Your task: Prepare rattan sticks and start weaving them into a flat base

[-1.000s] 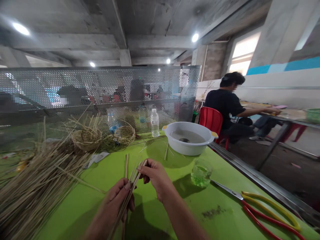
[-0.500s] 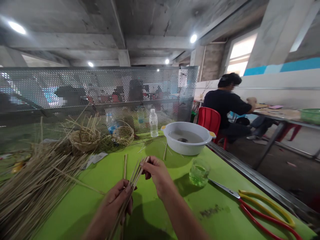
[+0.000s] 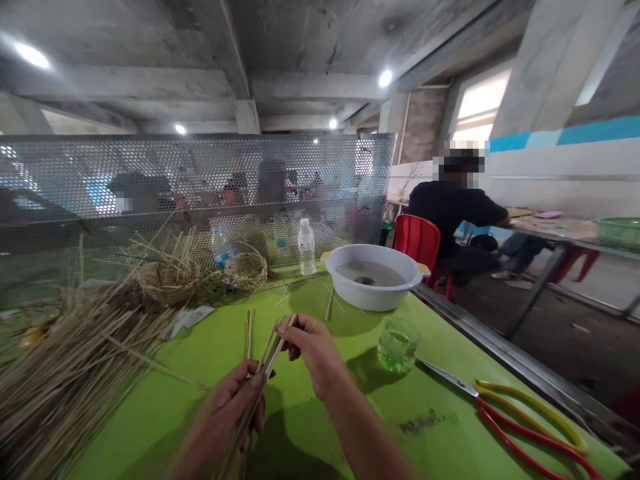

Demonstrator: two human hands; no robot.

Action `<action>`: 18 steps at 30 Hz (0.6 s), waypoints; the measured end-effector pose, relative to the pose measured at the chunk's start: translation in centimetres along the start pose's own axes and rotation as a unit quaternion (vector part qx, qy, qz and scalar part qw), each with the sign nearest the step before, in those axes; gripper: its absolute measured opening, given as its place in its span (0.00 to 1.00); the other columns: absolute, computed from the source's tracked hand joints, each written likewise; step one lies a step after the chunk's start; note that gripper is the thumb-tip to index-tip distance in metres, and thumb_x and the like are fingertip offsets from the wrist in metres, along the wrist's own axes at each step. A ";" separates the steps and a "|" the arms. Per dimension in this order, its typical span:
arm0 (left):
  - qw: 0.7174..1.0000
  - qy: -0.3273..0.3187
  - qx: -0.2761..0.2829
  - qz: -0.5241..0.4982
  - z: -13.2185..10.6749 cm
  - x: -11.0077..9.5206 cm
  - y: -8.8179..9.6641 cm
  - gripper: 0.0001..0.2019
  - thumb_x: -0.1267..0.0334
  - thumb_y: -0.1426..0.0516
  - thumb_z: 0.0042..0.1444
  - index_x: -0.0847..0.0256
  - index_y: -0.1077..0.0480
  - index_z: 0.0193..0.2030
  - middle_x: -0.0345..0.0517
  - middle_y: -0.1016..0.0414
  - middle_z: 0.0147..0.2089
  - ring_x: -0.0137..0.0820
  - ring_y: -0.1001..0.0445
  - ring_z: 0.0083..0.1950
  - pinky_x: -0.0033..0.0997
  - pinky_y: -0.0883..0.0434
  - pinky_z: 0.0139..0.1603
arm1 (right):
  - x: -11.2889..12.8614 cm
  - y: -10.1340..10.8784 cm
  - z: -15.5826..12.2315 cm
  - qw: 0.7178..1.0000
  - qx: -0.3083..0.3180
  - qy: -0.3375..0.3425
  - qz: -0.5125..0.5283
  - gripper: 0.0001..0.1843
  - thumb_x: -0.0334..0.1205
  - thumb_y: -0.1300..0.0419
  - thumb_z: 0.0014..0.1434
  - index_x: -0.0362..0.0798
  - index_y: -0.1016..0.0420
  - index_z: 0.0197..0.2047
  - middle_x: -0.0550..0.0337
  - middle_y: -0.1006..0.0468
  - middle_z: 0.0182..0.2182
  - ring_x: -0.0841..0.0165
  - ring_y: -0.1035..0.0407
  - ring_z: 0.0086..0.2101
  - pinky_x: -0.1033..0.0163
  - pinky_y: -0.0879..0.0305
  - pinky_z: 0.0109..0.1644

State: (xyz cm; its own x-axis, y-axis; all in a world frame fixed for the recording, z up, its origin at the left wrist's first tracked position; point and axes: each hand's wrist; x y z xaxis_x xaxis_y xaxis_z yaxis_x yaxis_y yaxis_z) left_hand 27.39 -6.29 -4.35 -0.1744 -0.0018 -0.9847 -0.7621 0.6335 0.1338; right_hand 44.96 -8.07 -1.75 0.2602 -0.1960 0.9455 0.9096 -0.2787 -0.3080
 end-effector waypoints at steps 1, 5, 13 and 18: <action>1.000 0.003 0.003 -0.001 0.0 0.1 0.1 0.28 0.32 0.47 0.58 0.59 0.34 0.42 0.36 0.29 0.23 0.26 0.36 0.21 0.24 0.37 0.22 | 0.0 0.0 0.0 1.000 0.003 0.000 -0.001 0.14 0.47 0.30 0.47 0.45 0.25 0.27 0.64 0.28 0.21 0.75 0.40 0.22 0.68 0.47 0.25; 1.000 -0.003 -0.003 -0.003 -0.1 0.0 0.0 0.27 0.34 0.47 0.59 0.59 0.34 0.44 0.35 0.30 0.23 0.26 0.37 0.21 0.23 0.38 0.21 | 0.0 -0.1 0.0 1.000 0.020 -0.004 -0.007 0.14 0.46 0.30 0.46 0.45 0.24 0.27 0.64 0.28 0.21 0.75 0.40 0.21 0.68 0.46 0.25; 1.000 -0.009 -0.007 0.008 -0.1 -0.2 -0.1 0.26 0.36 0.47 0.61 0.59 0.35 0.45 0.35 0.31 0.22 0.26 0.36 0.22 0.24 0.39 0.23 | 0.1 -0.2 -0.1 1.000 0.029 -0.005 -0.008 0.14 0.47 0.29 0.47 0.45 0.24 0.27 0.64 0.27 0.21 0.75 0.40 0.21 0.68 0.45 0.25; 1.000 -0.011 -0.005 0.014 0.0 0.2 0.0 0.25 0.36 0.47 0.61 0.59 0.34 0.44 0.34 0.31 0.22 0.27 0.36 0.22 0.24 0.38 0.24 | -0.2 0.0 0.0 0.999 0.033 0.001 -0.018 0.14 0.45 0.29 0.48 0.46 0.26 0.26 0.65 0.28 0.21 0.75 0.39 0.21 0.68 0.44 0.25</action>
State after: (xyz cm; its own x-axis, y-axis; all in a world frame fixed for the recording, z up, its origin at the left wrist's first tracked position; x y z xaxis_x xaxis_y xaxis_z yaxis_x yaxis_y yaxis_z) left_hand 27.36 -6.27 -4.54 -0.1819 0.0336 -0.9827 -0.7638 0.6246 0.1627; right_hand 44.90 -8.06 -1.93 0.2254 -0.1892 0.9557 0.9381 -0.2227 -0.2653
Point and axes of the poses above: each hand's wrist, its own z-axis towards the middle knuckle, its own y-axis out of the back of the hand, x = y × z
